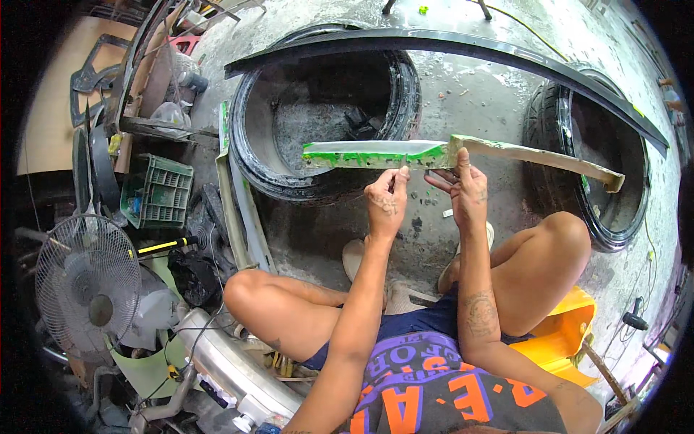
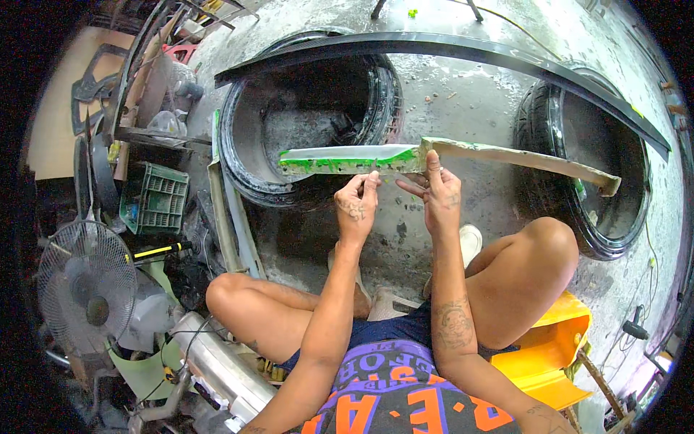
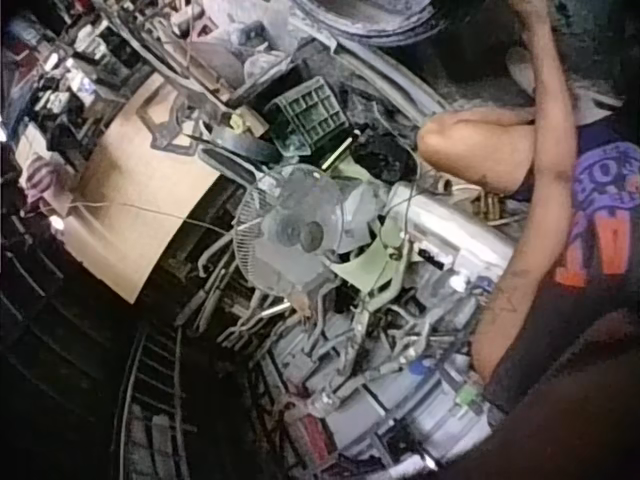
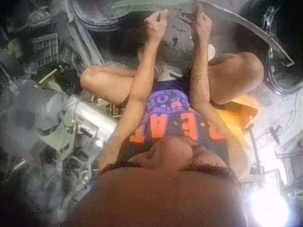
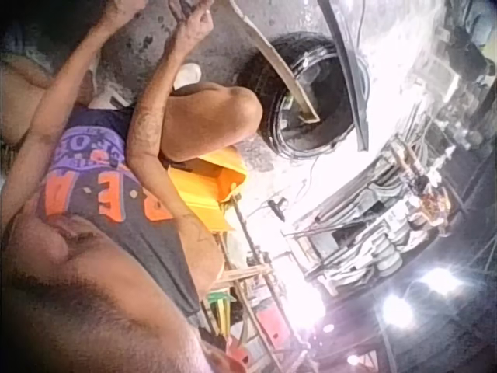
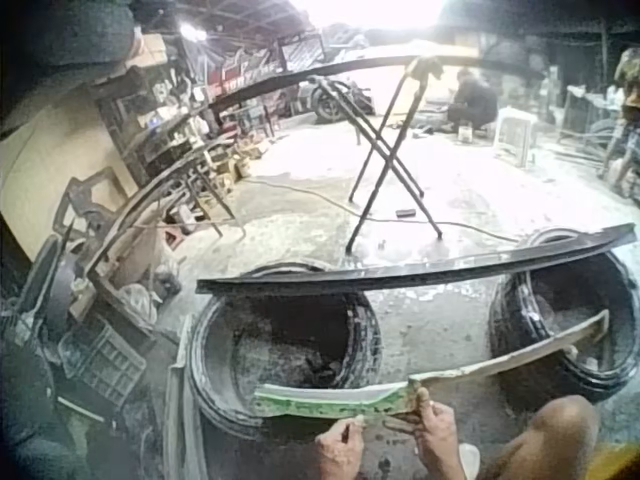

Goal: The recorder is applying body filler putty and then sanding a car spoiler to smooth the surface.

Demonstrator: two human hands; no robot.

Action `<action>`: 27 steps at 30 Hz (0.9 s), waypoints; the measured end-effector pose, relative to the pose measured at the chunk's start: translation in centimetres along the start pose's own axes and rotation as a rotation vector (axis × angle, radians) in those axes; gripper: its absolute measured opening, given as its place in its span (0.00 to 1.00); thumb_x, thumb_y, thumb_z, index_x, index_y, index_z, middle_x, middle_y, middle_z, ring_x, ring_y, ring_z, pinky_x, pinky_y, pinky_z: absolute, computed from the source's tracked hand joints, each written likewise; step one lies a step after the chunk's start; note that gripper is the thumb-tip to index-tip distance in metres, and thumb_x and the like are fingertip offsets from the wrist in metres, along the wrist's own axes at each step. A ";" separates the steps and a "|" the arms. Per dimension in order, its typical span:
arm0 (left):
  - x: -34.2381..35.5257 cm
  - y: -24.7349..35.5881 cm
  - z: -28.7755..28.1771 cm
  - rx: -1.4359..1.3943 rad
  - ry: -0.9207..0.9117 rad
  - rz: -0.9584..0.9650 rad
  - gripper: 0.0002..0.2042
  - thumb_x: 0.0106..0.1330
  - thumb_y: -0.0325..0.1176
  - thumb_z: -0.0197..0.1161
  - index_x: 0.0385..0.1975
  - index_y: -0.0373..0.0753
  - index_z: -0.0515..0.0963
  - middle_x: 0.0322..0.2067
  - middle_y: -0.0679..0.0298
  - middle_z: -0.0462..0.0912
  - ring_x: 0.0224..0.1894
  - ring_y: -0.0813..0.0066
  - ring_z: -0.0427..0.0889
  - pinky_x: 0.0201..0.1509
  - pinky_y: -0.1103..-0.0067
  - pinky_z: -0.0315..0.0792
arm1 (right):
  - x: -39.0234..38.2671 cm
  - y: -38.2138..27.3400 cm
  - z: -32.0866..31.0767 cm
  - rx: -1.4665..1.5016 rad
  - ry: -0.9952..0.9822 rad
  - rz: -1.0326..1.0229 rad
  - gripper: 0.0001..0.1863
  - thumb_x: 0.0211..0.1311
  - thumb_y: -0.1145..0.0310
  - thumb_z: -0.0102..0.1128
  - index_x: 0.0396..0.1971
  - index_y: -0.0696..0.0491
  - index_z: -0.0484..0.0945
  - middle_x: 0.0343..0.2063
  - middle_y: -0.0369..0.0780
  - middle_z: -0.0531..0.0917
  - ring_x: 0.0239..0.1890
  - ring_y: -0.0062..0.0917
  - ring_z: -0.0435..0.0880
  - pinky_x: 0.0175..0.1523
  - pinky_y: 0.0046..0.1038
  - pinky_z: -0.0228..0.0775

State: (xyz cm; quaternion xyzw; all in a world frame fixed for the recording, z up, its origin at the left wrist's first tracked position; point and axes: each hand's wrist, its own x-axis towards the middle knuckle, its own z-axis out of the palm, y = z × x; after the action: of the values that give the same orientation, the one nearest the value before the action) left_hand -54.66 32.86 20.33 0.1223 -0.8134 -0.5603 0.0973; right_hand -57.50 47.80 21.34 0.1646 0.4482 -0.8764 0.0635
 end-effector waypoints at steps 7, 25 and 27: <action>-0.1 -0.6 0.6 -0.067 -0.060 0.001 0.14 0.71 0.38 0.60 0.30 0.32 0.81 0.13 0.72 0.71 0.18 0.88 0.68 0.21 0.83 0.60 | 0.0 -0.1 -0.2 0.001 -0.018 -0.006 0.28 0.68 0.48 0.57 0.40 0.66 0.79 0.37 0.47 0.84 0.39 0.33 0.87 0.43 0.38 0.85; -1.1 1.3 2.6 0.030 0.109 0.079 0.14 0.72 0.34 0.56 0.26 0.31 0.76 0.16 0.49 0.74 0.17 0.55 0.76 0.23 0.67 0.65 | -0.2 -0.4 -0.3 0.005 -0.009 -0.005 0.27 0.68 0.49 0.57 0.39 0.64 0.79 0.35 0.45 0.84 0.37 0.30 0.86 0.42 0.36 0.85; -1.1 1.0 2.8 0.012 0.137 0.078 0.14 0.71 0.36 0.59 0.28 0.31 0.79 0.13 0.58 0.72 0.16 0.78 0.67 0.22 0.74 0.64 | 0.0 -0.1 -0.5 0.002 -0.017 0.004 0.28 0.68 0.48 0.57 0.40 0.65 0.78 0.36 0.45 0.84 0.38 0.30 0.86 0.42 0.36 0.85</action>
State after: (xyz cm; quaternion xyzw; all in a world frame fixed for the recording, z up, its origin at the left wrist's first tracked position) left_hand -54.58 36.05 20.24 0.1291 -0.8123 -0.5416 0.1738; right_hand -57.43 48.32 21.14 0.1580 0.4466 -0.8780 0.0687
